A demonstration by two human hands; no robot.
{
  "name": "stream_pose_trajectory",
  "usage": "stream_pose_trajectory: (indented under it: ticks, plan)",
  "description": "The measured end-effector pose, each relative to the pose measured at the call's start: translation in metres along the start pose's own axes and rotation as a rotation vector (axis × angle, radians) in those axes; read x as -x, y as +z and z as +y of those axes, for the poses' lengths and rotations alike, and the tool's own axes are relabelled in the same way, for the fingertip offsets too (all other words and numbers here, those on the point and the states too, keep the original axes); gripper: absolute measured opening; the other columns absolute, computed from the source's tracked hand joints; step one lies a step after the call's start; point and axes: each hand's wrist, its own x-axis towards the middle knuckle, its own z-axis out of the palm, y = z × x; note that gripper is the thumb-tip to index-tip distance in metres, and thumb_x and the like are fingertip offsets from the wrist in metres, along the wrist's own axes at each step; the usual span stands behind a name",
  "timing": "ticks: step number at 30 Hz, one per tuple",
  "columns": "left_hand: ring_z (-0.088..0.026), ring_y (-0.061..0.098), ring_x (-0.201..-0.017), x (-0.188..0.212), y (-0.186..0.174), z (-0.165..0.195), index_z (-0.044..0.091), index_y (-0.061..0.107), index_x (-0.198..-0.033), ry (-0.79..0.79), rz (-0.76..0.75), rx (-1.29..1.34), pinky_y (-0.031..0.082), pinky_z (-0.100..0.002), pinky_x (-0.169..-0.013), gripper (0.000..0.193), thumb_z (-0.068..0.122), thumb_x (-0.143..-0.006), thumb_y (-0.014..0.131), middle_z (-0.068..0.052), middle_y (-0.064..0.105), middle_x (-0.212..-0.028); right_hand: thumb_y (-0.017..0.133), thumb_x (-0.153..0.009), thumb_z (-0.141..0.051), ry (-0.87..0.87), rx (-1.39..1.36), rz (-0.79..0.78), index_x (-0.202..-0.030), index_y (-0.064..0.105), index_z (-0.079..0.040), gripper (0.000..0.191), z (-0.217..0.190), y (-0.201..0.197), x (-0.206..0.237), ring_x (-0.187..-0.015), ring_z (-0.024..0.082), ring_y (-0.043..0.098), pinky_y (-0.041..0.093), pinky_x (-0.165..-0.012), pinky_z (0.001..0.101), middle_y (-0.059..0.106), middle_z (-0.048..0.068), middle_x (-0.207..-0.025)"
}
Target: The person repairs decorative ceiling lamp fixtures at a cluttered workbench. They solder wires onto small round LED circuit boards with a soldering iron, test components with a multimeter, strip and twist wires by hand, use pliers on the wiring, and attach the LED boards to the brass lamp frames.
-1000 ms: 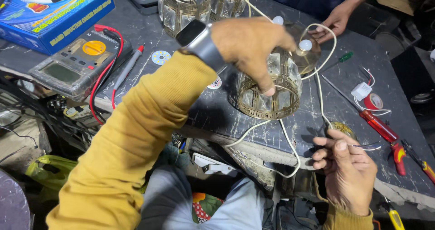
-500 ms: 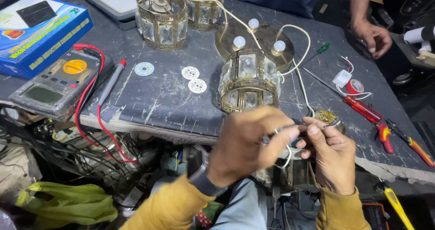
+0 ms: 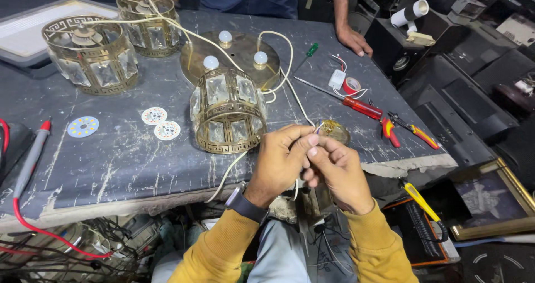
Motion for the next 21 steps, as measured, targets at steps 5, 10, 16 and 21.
stream_pose_trajectory:
  ticks: [5,10,16,21]
  plan:
    - [-0.004,0.061,-0.058,-0.001,0.0,-0.006,0.0,0.075,-0.111,-0.06,-0.025,0.013,0.05,-0.023,-0.053,0.023,0.017,-0.098,0.069,-0.002,0.072,-0.085,0.072,-0.092,-0.01,-0.232,0.062,0.183,-0.126,0.066,0.0,0.036,-0.024,-0.014,0.008,-0.065,0.002,0.056,0.044,-0.054,0.0173,0.07,-0.001,-0.094]
    - [-0.003,0.057,-0.059,-0.001,0.003,-0.01,0.001,0.075,-0.111,-0.088,-0.014,0.042,0.048,-0.022,-0.053,0.022,0.017,-0.096,0.071,-0.002,0.072,-0.079,0.071,-0.093,-0.012,-0.179,0.1,0.187,-0.123,0.069,-0.001,0.033,-0.042,-0.018,0.007,-0.064,0.003,0.059,0.047,-0.055,0.0188,0.074,0.0,-0.098]
    - [-0.001,0.062,-0.07,-0.002,0.002,-0.018,0.0,0.069,-0.11,-0.048,-0.059,0.184,0.051,-0.021,-0.056,0.017,0.012,-0.097,0.07,0.001,0.073,-0.087,0.075,-0.091,-0.013,-0.148,0.188,0.103,-0.116,0.074,-0.001,0.028,-0.049,-0.014,0.005,-0.063,0.003,0.057,0.046,-0.056,0.019,0.07,0.0,-0.083]
    - [-0.003,0.059,-0.063,0.0,0.002,-0.013,0.0,0.067,-0.105,-0.092,-0.023,0.113,0.049,-0.021,-0.055,0.014,0.011,-0.097,0.072,0.0,0.071,-0.08,0.075,-0.091,-0.013,-0.07,0.16,0.109,-0.105,0.075,0.0,0.019,-0.046,-0.017,-0.001,-0.061,0.004,0.058,0.048,-0.054,0.0198,0.07,0.001,-0.079]
